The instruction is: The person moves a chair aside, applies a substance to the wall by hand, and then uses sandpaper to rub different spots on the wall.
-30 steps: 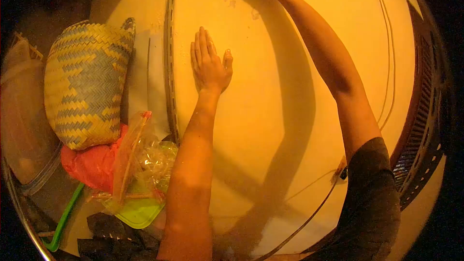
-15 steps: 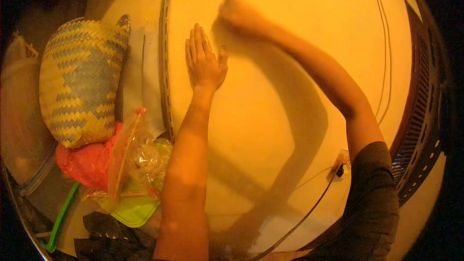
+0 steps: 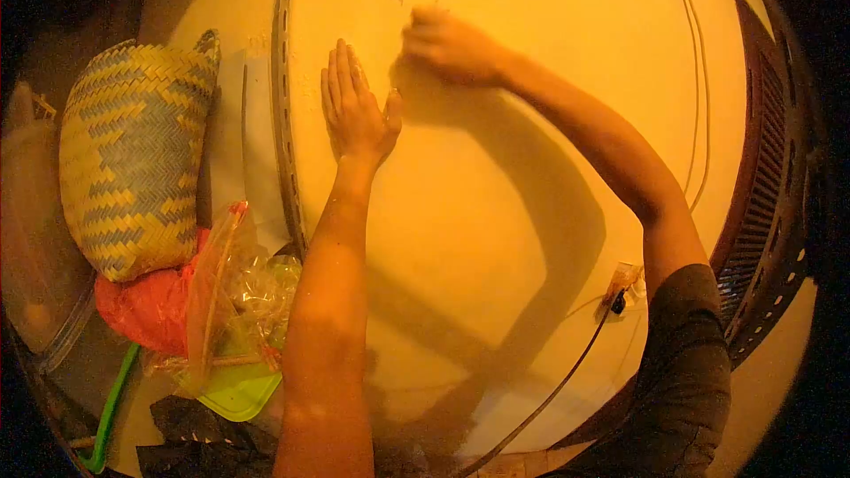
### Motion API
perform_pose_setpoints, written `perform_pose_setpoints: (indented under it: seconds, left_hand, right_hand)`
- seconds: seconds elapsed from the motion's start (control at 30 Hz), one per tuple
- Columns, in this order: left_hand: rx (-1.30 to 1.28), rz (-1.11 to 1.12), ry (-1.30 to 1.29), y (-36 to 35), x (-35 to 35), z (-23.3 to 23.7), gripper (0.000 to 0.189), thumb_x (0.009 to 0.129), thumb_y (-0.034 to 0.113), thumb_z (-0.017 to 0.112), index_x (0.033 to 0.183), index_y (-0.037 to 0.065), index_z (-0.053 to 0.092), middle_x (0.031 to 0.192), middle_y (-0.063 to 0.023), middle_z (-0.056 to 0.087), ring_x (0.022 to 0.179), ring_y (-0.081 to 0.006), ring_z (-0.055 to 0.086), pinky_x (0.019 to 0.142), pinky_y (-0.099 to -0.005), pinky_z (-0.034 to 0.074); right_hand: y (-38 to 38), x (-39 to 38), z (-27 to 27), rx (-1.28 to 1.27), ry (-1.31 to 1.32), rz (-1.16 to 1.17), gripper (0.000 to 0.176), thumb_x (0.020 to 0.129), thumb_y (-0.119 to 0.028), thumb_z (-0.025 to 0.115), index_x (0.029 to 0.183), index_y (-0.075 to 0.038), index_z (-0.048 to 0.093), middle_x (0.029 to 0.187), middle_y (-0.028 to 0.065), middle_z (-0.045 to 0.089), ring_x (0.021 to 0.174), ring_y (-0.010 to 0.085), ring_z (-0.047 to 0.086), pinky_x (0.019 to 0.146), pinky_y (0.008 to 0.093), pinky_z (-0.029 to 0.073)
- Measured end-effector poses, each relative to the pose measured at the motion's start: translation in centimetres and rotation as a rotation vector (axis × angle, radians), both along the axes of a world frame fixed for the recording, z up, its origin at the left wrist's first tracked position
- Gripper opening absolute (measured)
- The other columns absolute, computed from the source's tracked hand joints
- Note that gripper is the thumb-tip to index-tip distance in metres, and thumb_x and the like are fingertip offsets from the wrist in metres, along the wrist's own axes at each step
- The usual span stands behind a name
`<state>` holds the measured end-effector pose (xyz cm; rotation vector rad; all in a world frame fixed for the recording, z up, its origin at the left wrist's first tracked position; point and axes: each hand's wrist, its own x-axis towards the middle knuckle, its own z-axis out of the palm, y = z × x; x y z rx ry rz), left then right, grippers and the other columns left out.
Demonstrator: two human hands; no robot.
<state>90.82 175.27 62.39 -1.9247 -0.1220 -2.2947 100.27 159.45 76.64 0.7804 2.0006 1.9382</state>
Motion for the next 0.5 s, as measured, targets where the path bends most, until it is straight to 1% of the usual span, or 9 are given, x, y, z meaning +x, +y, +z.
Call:
perform_pose_setpoints:
  seconds: [0.03, 0.1, 0.13, 0.2, 0.23, 0.3, 0.37, 0.43, 0.5]
  left_hand:
    - [0.000, -0.016, 0.006, 0.0, 0.0, -0.1, 0.081, 0.093, 0.032, 0.056, 0.156, -0.008, 0.024, 0.165, -0.0219, 0.024, 0.151, -0.0388, 0.025, 0.126, -0.0484, 0.015]
    - [-0.010, -0.011, 0.016, -0.2, 0.0, 0.0, 0.081, 0.093, 0.032, 0.055, 0.156, -0.008, 0.024, 0.165, -0.0219, 0.023, 0.151, -0.0389, 0.024, 0.127, -0.0484, 0.014]
    - [-0.026, -0.003, 0.028, -0.2, -0.1, -0.2, 0.081, 0.093, 0.032, 0.055, 0.156, -0.008, 0.024, 0.165, -0.0218, 0.023, 0.152, -0.0389, 0.024, 0.127, -0.0485, 0.014]
    - [-0.021, -0.015, 0.026, -0.2, -0.1, -0.1, 0.081, 0.092, 0.031, 0.055, 0.156, -0.008, 0.024, 0.166, -0.0218, 0.023, 0.152, -0.0390, 0.024, 0.127, -0.0485, 0.014]
    - [-0.015, -0.025, 0.020, -0.2, -0.1, -0.1, 0.081, 0.092, 0.030, 0.055, 0.156, -0.008, 0.024, 0.166, -0.0217, 0.022, 0.152, -0.0391, 0.024, 0.127, -0.0485, 0.014]
    - [-0.015, -0.036, 0.013, -0.2, -0.1, -0.1, 0.081, 0.092, 0.028, 0.056, 0.156, -0.007, 0.024, 0.166, -0.0216, 0.022, 0.152, -0.0391, 0.023, 0.127, -0.0483, 0.014]
    - [0.001, -0.041, 0.001, -0.1, -0.1, 0.1, 0.080, 0.091, 0.027, 0.057, 0.156, -0.007, 0.024, 0.166, -0.0216, 0.022, 0.152, -0.0392, 0.023, 0.127, -0.0481, 0.014]
    - [-0.015, -0.027, 0.023, -0.2, -0.2, -0.2, 0.081, 0.090, 0.023, 0.057, 0.157, -0.007, 0.023, 0.166, -0.0217, 0.022, 0.152, -0.0392, 0.024, 0.127, -0.0478, 0.015]
    - [-0.017, -0.027, 0.023, -0.3, -0.1, -0.2, 0.081, 0.089, 0.023, 0.057, 0.157, -0.007, 0.023, 0.166, -0.0218, 0.022, 0.152, -0.0392, 0.024, 0.127, -0.0477, 0.015]
  right_hand:
    - [-0.9, 0.6, 2.5, 0.077, 0.084, -0.048, 0.016, 0.078, -0.010, 0.066, 0.091, -0.003, 0.061, 0.092, 0.0143, 0.063, 0.093, 0.0386, 0.060, 0.087, 0.0445, 0.051]
    - [-1.8, 2.5, 6.2, 0.136, 0.738, 0.210, 0.017, 0.075, -0.011, 0.067, 0.090, -0.004, 0.060, 0.086, 0.0133, 0.062, 0.087, 0.0374, 0.060, 0.083, 0.0435, 0.051]
    - [-1.6, 3.0, 6.5, 0.134, 0.743, 0.211, 0.017, 0.075, -0.011, 0.067, 0.090, -0.004, 0.060, 0.086, 0.0133, 0.062, 0.087, 0.0374, 0.060, 0.083, 0.0435, 0.051]
    - [-1.2, 4.2, 6.2, 0.273, 0.526, 0.172, 0.019, 0.075, -0.012, 0.068, 0.091, -0.005, 0.061, 0.085, 0.0127, 0.062, 0.088, 0.0362, 0.061, 0.083, 0.0427, 0.051]
    - [-1.7, 3.7, 3.9, 0.153, 0.412, -0.256, 0.015, 0.080, -0.012, 0.065, 0.091, -0.003, 0.060, 0.087, 0.0149, 0.062, 0.091, 0.0354, 0.061, 0.084, 0.0431, 0.051]
    - [0.3, 0.7, -3.4, 0.072, 0.021, 0.024, 0.010, 0.086, -0.010, 0.058, 0.086, 0.000, 0.060, 0.091, 0.0178, 0.062, 0.096, 0.0333, 0.060, 0.087, 0.0440, 0.051]
    - [-0.5, -0.2, -3.8, -0.053, 0.033, 0.026, 0.009, 0.084, -0.011, 0.060, 0.084, -0.002, 0.061, 0.090, 0.0161, 0.062, 0.093, 0.0333, 0.060, 0.089, 0.0432, 0.051]
    - [-1.9, 1.3, 1.9, 0.159, 0.077, -0.154, 0.012, 0.081, -0.013, 0.062, 0.085, -0.002, 0.062, 0.088, 0.0155, 0.062, 0.090, 0.0341, 0.061, 0.087, 0.0424, 0.051]
    - [-3.7, 4.4, 7.5, 0.146, 0.674, 0.282, 0.020, 0.079, -0.020, 0.065, 0.088, -0.002, 0.067, 0.083, 0.0164, 0.063, 0.089, 0.0375, 0.061, 0.081, 0.0444, 0.052]
